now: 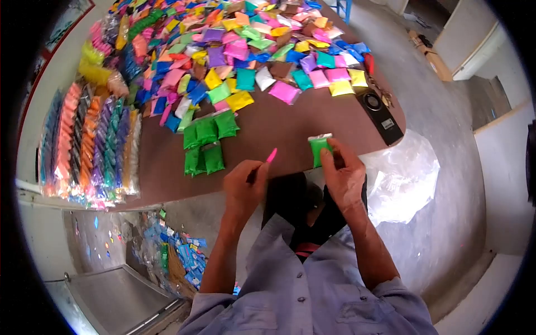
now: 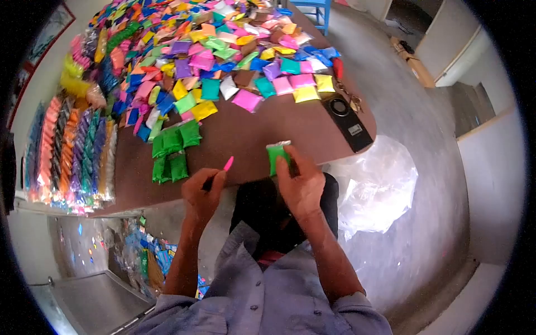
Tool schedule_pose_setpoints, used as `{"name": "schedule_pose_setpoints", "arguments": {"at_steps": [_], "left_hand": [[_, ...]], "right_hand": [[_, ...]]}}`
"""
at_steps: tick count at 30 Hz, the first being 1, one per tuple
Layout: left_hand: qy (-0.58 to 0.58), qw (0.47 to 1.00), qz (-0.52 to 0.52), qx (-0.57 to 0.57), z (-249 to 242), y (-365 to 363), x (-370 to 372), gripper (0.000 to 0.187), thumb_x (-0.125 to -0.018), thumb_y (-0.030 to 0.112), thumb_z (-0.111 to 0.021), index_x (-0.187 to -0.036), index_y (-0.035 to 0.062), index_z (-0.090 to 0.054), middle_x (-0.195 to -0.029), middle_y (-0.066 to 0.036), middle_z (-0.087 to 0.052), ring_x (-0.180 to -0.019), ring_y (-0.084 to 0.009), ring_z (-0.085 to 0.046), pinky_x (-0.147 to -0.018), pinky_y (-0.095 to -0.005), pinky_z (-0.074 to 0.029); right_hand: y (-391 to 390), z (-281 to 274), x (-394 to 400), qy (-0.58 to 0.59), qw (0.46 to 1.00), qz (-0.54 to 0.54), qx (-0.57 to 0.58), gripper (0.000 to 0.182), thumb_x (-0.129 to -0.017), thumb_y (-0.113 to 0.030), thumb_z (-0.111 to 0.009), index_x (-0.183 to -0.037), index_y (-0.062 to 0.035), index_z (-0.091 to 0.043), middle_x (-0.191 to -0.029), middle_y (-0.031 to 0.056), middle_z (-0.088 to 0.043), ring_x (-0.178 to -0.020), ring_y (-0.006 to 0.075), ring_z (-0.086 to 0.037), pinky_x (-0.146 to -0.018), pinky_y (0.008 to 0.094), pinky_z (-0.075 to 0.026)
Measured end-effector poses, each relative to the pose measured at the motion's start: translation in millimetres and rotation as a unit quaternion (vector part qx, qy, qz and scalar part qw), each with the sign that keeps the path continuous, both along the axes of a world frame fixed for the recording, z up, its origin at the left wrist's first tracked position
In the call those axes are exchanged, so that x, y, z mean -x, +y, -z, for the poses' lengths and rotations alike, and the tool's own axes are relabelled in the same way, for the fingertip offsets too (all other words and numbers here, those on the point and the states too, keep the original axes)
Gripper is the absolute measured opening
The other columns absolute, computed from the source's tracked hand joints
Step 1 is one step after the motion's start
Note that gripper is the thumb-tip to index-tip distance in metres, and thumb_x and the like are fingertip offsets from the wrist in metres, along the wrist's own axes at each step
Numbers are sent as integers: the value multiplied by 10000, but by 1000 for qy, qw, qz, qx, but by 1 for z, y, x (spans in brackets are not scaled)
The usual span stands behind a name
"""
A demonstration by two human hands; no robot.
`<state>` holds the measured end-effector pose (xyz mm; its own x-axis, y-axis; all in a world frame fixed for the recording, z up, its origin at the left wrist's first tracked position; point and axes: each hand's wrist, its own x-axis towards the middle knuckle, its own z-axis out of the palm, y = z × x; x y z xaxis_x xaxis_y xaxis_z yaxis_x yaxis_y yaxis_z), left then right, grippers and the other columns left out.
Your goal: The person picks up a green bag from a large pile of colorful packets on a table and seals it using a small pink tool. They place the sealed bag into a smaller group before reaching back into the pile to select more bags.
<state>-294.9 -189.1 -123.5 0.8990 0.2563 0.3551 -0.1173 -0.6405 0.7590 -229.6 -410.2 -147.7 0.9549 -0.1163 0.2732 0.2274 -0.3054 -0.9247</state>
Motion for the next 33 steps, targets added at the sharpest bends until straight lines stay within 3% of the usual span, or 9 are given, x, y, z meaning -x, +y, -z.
{"name": "schedule_pose_setpoints", "arguments": {"at_steps": [2,5,9,11,12,15,17,21,33], "left_hand": [[-40,998,-53,-8,-6,17,11,83,-942,107,-741,-925,28,-721,-773,-110,-677,-644,-189,-625,-607,-318,-496],[-103,977,-185,-27,2,70,28,79,-962,106,-724,-930,33,-724,-758,-31,-668,-653,-107,-580,-586,-295,-472],[-105,952,-273,88,-7,146,43,149,-999,165,-701,-937,30,-709,-745,22,-623,-632,-88,-531,-561,-280,-436],[-96,947,-301,57,-9,174,47,164,-1000,172,-698,-931,25,-710,-749,7,-637,-636,-89,-541,-572,-281,-444],[-89,942,-324,22,-7,188,48,178,-1002,180,-695,-925,20,-711,-753,-9,-650,-640,-90,-550,-583,-282,-453],[-86,929,-358,-36,23,231,49,186,-999,179,-695,-932,8,-722,-771,-54,-683,-669,-112,-595,-613,-293,-480],[-69,924,-372,-54,41,250,52,187,-995,181,-700,-936,6,-726,-785,-72,-697,-688,-130,-619,-628,-305,-494],[-34,917,-372,-141,34,235,48,203,-989,201,-714,-950,2,-734,-823,-101,-720,-729,-180,-663,-662,-351,-523],[-34,911,-393,-118,35,232,50,173,-997,181,-694,-972,13,-729,-822,-115,-717,-741,-184,-674,-702,-348,-542]], "right_hand": [[5,-3,-13,-57,995,17,81,259,-875,-175,-792,-1098,-50,-750,-869,166,-733,-730,314,-726,-669,379,-572],[12,-9,-21,-84,984,17,158,258,-876,-200,-791,-1093,-67,-748,-861,146,-726,-718,317,-711,-670,408,-571],[5,0,-19,-107,953,14,283,255,-875,-228,-788,-1083,-84,-748,-958,131,-728,-788,319,-705,-696,421,-571],[1,-1,-15,-129,934,25,331,308,-888,-240,-769,-1154,-87,-733,-1186,156,-688,-983,345,-680,-812,456,-564],[-1,-5,-13,-129,933,23,335,308,-888,-240,-769,-1154,-87,-733,-1186,156,-688,-983,345,-680,-812,456,-564],[-1,-10,-10,-149,920,-54,358,422,-909,-252,-747,-1276,-56,-681,-1390,186,-593,-1220,384,-598,-991,492,-501],[0,-4,-6,-154,891,-127,407,549,-930,-262,-723,-1397,-8,-588,-1491,216,-516,-1364,395,-508,-1126,530,-394],[0,2,-7,-115,879,-144,440,605,-949,-280,-699,-1441,28,-530,-1523,232,-493,-1409,401,-476,-1166,533,-351],[7,-7,-14,-148,874,-171,429,622,-941,-290,-697,-1425,60,-523,-1472,250,-536,-1361,408,-514,-1119,531,-396]]}}
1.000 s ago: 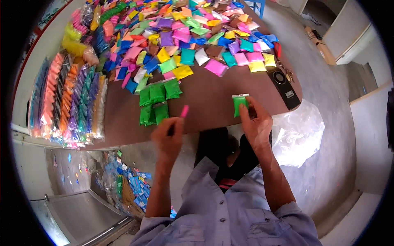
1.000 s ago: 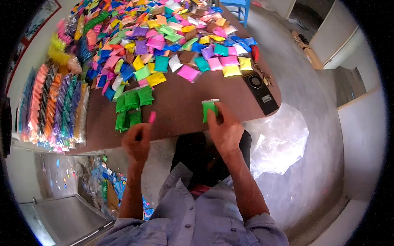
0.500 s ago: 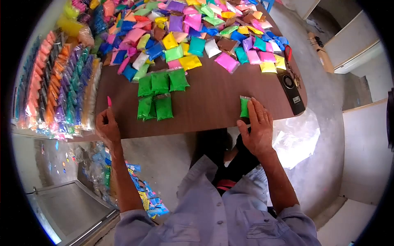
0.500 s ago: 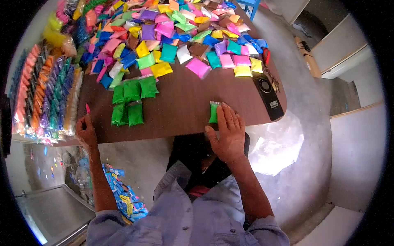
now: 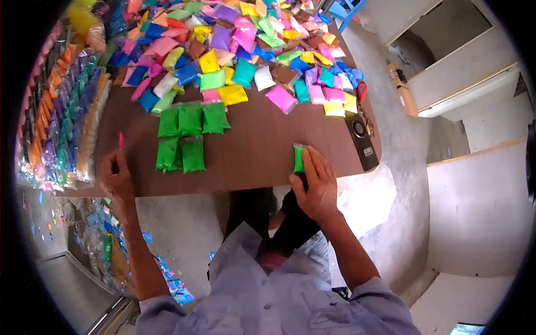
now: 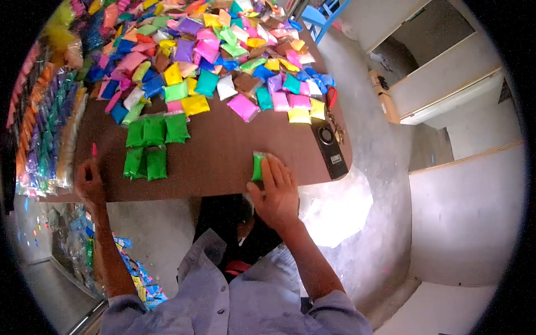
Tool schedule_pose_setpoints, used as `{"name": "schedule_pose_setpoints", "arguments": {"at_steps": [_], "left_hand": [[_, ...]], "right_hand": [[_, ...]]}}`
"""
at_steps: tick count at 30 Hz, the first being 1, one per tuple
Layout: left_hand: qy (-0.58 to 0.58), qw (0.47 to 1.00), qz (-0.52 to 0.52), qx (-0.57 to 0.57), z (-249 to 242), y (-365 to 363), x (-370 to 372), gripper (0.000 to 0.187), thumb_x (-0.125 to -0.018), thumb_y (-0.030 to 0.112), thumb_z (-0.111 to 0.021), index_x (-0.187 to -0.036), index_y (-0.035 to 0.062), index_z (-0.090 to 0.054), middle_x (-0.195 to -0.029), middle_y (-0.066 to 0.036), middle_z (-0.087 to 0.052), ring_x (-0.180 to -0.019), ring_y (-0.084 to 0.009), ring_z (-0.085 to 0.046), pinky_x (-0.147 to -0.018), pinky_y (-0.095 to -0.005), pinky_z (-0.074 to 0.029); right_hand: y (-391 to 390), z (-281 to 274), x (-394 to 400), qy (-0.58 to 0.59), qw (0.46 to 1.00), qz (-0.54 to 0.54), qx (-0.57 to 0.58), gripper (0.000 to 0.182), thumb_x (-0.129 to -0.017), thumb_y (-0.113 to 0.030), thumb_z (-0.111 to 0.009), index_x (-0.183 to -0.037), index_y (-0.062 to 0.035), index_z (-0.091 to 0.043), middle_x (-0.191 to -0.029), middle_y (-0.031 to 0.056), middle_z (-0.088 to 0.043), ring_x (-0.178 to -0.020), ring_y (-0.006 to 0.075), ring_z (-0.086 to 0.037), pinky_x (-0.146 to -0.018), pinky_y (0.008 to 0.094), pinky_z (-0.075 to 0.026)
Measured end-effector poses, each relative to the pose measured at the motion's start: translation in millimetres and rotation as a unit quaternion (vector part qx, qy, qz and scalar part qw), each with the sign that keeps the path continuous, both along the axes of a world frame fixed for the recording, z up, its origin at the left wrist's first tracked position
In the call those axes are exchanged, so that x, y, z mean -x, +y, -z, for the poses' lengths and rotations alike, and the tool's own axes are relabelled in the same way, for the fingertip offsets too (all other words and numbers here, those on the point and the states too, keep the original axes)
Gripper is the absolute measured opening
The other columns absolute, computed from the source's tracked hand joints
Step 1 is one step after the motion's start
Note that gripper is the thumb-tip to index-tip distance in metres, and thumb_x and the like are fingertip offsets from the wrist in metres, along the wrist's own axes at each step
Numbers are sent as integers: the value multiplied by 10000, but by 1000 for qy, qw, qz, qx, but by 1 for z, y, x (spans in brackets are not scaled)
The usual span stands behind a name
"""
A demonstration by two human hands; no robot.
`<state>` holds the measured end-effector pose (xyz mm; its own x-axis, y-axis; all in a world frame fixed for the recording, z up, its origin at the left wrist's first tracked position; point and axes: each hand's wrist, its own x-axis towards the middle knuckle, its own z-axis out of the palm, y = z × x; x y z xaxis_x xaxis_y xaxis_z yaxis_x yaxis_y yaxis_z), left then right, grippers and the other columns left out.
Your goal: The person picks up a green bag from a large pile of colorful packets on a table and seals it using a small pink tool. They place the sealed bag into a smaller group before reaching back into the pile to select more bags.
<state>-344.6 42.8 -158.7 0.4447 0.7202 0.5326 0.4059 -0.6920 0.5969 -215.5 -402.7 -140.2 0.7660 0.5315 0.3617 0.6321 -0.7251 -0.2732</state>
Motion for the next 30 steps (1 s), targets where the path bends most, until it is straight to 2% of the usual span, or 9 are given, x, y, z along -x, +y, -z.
{"name": "schedule_pose_setpoints", "arguments": {"at_steps": [3,8,13,16,19,24,25,27,30], "left_hand": [[-56,997,36,-28,4,2,-1,164,-996,166,-688,-959,10,-722,-807,-122,-708,-722,-175,-663,-675,-351,-528],[-51,998,39,17,1,-2,-1,165,-982,165,-703,-938,6,-705,-786,-140,-685,-690,-193,-651,-651,-362,-518],[-43,999,30,-3,8,3,-2,172,-981,167,-711,-920,7,-692,-755,-127,-664,-651,-172,-612,-611,-354,-495],[-51,998,38,-9,9,1,-3,176,-984,166,-710,-912,7,-687,-735,-108,-651,-639,-150,-592,-595,-340,-481],[-55,998,41,-1,7,0,-5,171,-988,162,-705,-916,8,-690,-736,-89,-650,-642,-137,-590,-596,-328,-480],[-36,999,24,25,7,-6,-3,154,-991,158,-700,-947,11,-708,-761,-83,-668,-661,-134,-603,-615,-324,-495],[-34,999,23,17,7,-6,-4,161,-992,167,-702,-956,11,-712,-767,-91,-671,-668,-141,-609,-625,-328,-501],[-35,999,20,10,9,-3,-5,167,-993,176,-704,-965,12,-716,-773,-99,-674,-674,-148,-614,-634,-332,-507],[3,1000,5,10,16,2,-1,188,-996,194,-704,-961,10,-713,-784,-114,-678,-683,-171,-624,-652,-347,-516]], "right_hand": [[-3,1,7,-5,1000,7,14,626,-939,-302,-702,-1418,61,-526,-1466,250,-539,-1352,411,-516,-1113,531,-398],[0,-15,5,14,999,8,33,666,-931,-327,-714,-1429,68,-513,-1484,260,-515,-1355,430,-505,-1113,538,-394],[2,-20,10,5,1000,17,23,731,-930,-352,-714,-1472,69,-464,-1537,266,-457,-1382,443,-472,-1127,544,-376],[-2,-14,12,7,1000,5,11,730,-930,-362,-714,-1476,52,-461,-1528,269,-459,-1393,430,-468,-1148,555,-359],[-4,-6,8,30,998,1,47,734,-946,-382,-692,-1487,53,-452,-1537,269,-453,-1412,428,-453,-1160,555,-345],[2,-6,-3,72,997,8,13,715,-971,-412,-658,-1479,54,-466,-1537,255,-466,-1455,406,-421,-1185,544,-323],[5,-8,2,75,997,9,13,715,-971,-412,-658,-1479,54,-466,-1537,255,-466,-1455,406,-421,-1185,544,-323],[10,-14,11,37,997,-17,66,686,-932,-317,-710,-1460,59,-487,-1530,260,-467,-1412,432,-446,-1147,524,-371],[-4,-8,-5,72,997,-25,30,665,-932,-307,-710,-1452,54,-504,-1518,263,-480,-1406,438,-459,-1140,519,-387]]}}
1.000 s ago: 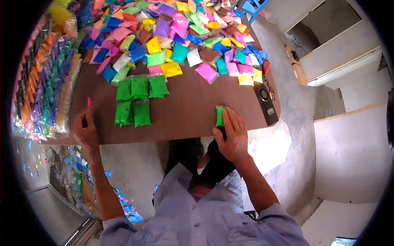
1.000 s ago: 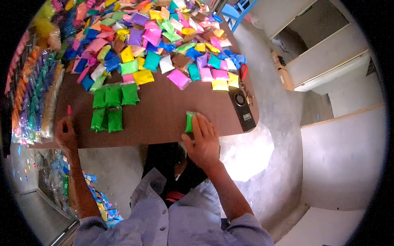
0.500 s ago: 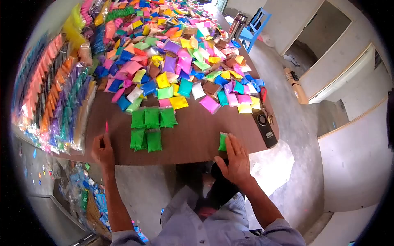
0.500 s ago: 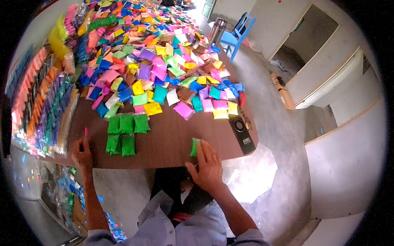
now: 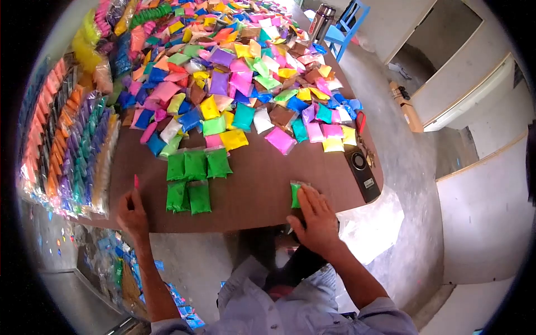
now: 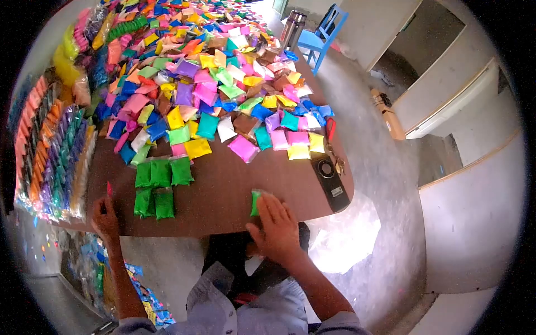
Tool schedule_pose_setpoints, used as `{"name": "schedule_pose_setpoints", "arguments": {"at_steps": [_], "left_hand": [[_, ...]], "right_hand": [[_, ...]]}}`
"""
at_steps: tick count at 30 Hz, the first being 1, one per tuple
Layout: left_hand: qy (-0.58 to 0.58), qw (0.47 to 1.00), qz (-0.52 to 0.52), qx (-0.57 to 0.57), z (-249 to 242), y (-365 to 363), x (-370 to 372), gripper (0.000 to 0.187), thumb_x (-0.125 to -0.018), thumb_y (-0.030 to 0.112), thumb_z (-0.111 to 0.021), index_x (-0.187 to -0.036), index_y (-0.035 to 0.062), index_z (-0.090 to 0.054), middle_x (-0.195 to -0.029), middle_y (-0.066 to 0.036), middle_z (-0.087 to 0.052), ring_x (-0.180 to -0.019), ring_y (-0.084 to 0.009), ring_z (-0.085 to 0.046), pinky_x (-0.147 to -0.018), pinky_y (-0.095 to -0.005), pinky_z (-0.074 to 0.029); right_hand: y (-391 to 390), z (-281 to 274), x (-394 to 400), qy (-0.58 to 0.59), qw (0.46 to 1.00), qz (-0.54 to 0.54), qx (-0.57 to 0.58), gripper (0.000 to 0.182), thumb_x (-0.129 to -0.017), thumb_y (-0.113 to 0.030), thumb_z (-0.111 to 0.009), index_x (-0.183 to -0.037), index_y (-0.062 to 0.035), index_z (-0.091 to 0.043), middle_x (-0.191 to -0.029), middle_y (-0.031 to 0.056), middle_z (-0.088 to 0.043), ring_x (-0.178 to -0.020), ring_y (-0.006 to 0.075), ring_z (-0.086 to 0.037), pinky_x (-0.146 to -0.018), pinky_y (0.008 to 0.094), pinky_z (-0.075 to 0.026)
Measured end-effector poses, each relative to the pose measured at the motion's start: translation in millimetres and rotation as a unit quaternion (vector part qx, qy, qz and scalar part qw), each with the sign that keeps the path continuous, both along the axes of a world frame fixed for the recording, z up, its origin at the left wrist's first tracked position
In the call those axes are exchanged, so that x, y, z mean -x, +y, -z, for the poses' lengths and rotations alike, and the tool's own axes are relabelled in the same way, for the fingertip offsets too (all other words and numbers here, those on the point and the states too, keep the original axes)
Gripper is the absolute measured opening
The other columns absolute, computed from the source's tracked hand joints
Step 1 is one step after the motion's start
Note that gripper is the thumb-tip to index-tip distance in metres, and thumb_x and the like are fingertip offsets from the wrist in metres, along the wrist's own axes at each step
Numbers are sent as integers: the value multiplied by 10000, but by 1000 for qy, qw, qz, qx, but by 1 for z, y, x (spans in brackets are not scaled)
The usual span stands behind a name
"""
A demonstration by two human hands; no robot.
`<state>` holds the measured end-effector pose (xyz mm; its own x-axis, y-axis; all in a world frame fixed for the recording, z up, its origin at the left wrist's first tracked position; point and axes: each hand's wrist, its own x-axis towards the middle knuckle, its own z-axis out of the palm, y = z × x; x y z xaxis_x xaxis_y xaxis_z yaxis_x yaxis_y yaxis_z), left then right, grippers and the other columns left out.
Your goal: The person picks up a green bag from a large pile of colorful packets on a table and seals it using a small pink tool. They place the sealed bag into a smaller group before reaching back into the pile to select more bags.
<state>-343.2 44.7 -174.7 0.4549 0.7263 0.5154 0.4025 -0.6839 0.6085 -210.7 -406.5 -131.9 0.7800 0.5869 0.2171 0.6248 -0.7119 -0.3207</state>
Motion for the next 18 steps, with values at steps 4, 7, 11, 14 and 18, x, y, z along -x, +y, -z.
{"name": "schedule_pose_setpoints", "arguments": {"at_steps": [4,7,11,14,18], "left_hand": [[-2,1000,8,-5,-10,-4,-1,188,-1000,192,-693,-965,7,-708,-794,-119,-682,-693,-184,-637,-665,-357,-522],[3,1000,9,-13,-10,-5,-1,177,-1003,182,-685,-968,10,-709,-801,-119,-687,-704,-184,-647,-671,-356,-525],[-5,1000,0,-20,-11,-10,-3,166,-1005,177,-683,-978,16,-713,-819,-119,-700,-718,-191,-664,-687,-357,-534],[27,1000,3,5,-12,-5,0,195,-992,213,-696,-1044,30,-741,-940,-170,-742,-843,-285,-717,-767,-409,-554],[19,1000,18,16,-8,-3,0,199,-990,214,-699,-1045,27,-740,-948,-177,-744,-859,-287,-726,-767,-413,-555]], "right_hand": [[5,0,-2,-13,999,-2,-39,653,-928,-295,-711,-1444,54,-513,-1500,262,-501,-1394,442,-478,-1146,506,-391],[7,-1,9,-36,999,-1,-14,628,-932,-277,-705,-1430,61,-523,-1481,262,-521,-1366,441,-503,-1134,505,-401],[5,4,0,-22,999,5,-41,626,-968,-356,-667,-1434,38,-524,-1486,256,-521,-1383,425,-495,-1140,531,-386],[9,0,2,-25,999,10,-44,625,-968,-337,-666,-1440,43,-513,-1487,258,-519,-1381,426,-496,-1136,522,-393],[5,-1,2,24,996,21,-89,664,-964,-343,-670,-1463,52,-479,-1492,259,-514,-1382,421,-497,-1147,510,-383]]}}
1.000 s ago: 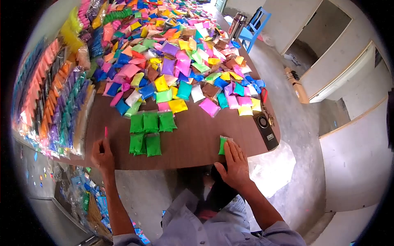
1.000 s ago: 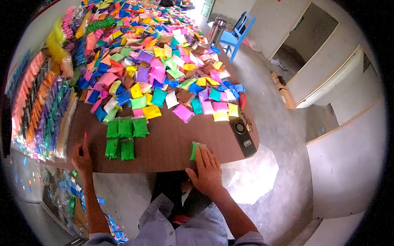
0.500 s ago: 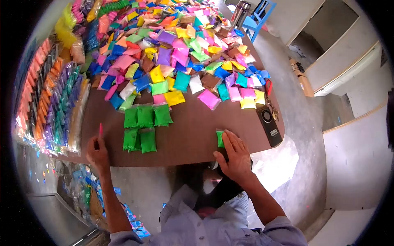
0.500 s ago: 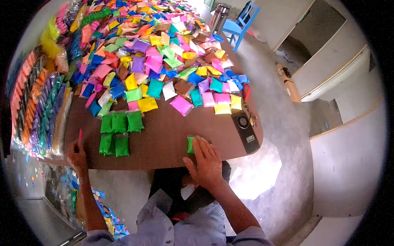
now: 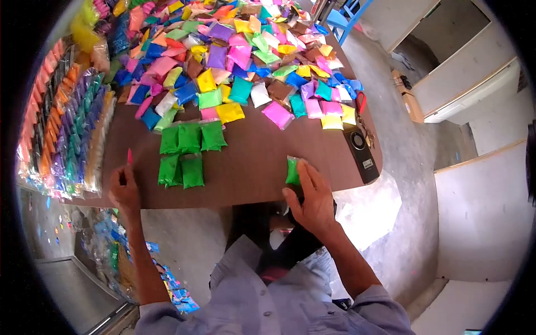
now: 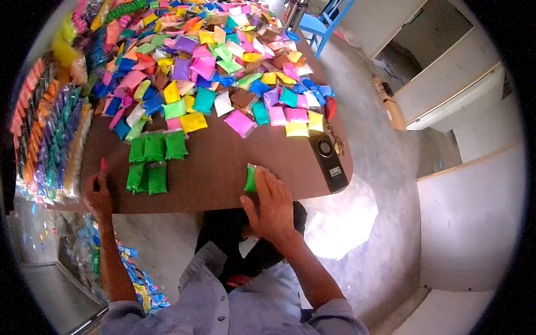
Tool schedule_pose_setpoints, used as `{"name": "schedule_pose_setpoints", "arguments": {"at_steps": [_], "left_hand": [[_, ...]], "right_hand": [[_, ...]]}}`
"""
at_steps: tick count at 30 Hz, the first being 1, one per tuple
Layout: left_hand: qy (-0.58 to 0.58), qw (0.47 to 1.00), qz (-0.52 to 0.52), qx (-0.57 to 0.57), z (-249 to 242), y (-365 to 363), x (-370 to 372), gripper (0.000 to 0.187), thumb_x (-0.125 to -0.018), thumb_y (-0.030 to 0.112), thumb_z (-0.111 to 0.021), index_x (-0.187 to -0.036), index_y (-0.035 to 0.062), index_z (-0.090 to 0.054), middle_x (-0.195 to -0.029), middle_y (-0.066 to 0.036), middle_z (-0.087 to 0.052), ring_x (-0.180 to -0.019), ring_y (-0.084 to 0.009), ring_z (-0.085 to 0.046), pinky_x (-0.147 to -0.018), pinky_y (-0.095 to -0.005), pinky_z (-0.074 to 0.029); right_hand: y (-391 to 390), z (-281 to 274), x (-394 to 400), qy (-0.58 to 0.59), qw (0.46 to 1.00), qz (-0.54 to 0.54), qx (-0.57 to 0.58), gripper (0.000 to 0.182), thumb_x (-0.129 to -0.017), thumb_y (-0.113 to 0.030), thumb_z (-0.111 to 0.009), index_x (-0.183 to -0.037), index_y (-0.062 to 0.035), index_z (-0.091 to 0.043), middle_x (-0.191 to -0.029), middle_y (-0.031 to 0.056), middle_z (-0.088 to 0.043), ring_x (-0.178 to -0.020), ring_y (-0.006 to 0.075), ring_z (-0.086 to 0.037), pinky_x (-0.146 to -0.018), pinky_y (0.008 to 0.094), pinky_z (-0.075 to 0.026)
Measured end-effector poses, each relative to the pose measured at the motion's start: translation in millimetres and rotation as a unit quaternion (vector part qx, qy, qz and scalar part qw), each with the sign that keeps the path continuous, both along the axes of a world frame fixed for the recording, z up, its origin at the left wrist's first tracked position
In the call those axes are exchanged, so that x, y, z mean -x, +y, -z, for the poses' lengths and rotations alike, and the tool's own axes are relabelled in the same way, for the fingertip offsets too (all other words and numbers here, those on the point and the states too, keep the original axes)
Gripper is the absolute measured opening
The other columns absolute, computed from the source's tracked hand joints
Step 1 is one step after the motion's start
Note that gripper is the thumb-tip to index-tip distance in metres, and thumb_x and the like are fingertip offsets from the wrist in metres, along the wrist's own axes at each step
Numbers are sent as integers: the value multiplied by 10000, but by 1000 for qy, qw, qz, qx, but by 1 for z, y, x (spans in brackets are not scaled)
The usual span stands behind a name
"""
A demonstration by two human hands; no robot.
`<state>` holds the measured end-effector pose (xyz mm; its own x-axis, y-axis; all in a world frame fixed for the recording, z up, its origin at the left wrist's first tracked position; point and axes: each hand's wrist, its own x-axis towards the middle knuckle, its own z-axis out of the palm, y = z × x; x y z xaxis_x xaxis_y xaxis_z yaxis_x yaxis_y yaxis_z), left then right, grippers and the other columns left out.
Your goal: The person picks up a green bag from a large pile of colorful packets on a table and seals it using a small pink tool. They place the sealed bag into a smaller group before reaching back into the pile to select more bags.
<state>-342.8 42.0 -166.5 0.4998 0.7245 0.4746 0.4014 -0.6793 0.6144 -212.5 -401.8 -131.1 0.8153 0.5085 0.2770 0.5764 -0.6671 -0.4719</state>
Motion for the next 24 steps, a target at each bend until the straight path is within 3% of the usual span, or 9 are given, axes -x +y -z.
{"name": "schedule_pose_setpoints", "arguments": {"at_steps": [2,5,8,17,24], "left_hand": [[-30,999,9,-38,0,0,-1,159,-1006,173,-688,-991,17,-715,-836,-125,-719,-737,-194,-692,-673,-348,-539],[0,996,-12,-89,0,0,0,173,-1007,186,-693,-995,15,-716,-822,-119,-709,-716,-174,-664,-663,-343,-532],[-3,998,-10,-62,1,1,1,189,-1007,201,-699,-1003,14,-720,-813,-113,-702,-711,-158,-646,-665,-345,-530],[-18,1000,-17,-4,-1,-3,-3,193,-1013,210,-685,-1019,21,-724,-854,-119,-721,-767,-166,-675,-710,-351,-540],[13,999,-26,-23,-9,-6,-2,167,-1013,190,-681,-1025,30,-728,-864,-122,-729,-776,-185,-687,-713,-362,-543]], "right_hand": [[-2,-4,0,-13,1000,11,17,678,-961,-347,-674,-1469,54,-471,-1495,258,-512,-1383,420,-496,-1150,512,-380],[-3,-1,0,-40,998,-2,54,693,-955,-349,-682,-1473,57,-466,-1499,256,-509,-1389,420,-492,-1147,519,-383],[-5,1,-3,-46,996,-25,78,681,-951,-347,-686,-1461,57,-485,-1500,252,-509,-1397,421,-484,-1138,527,-393],[1,6,-5,-65,995,-27,76,608,-928,-310,-708,-1403,40,-561,-1477,231,-544,-1370,392,-521,-1135,528,-396],[3,9,-14,-71,996,-2,53,516,-901,-218,-737,-1361,-16,-621,-1459,181,-580,-1354,360,-547,-1130,521,-405]]}}
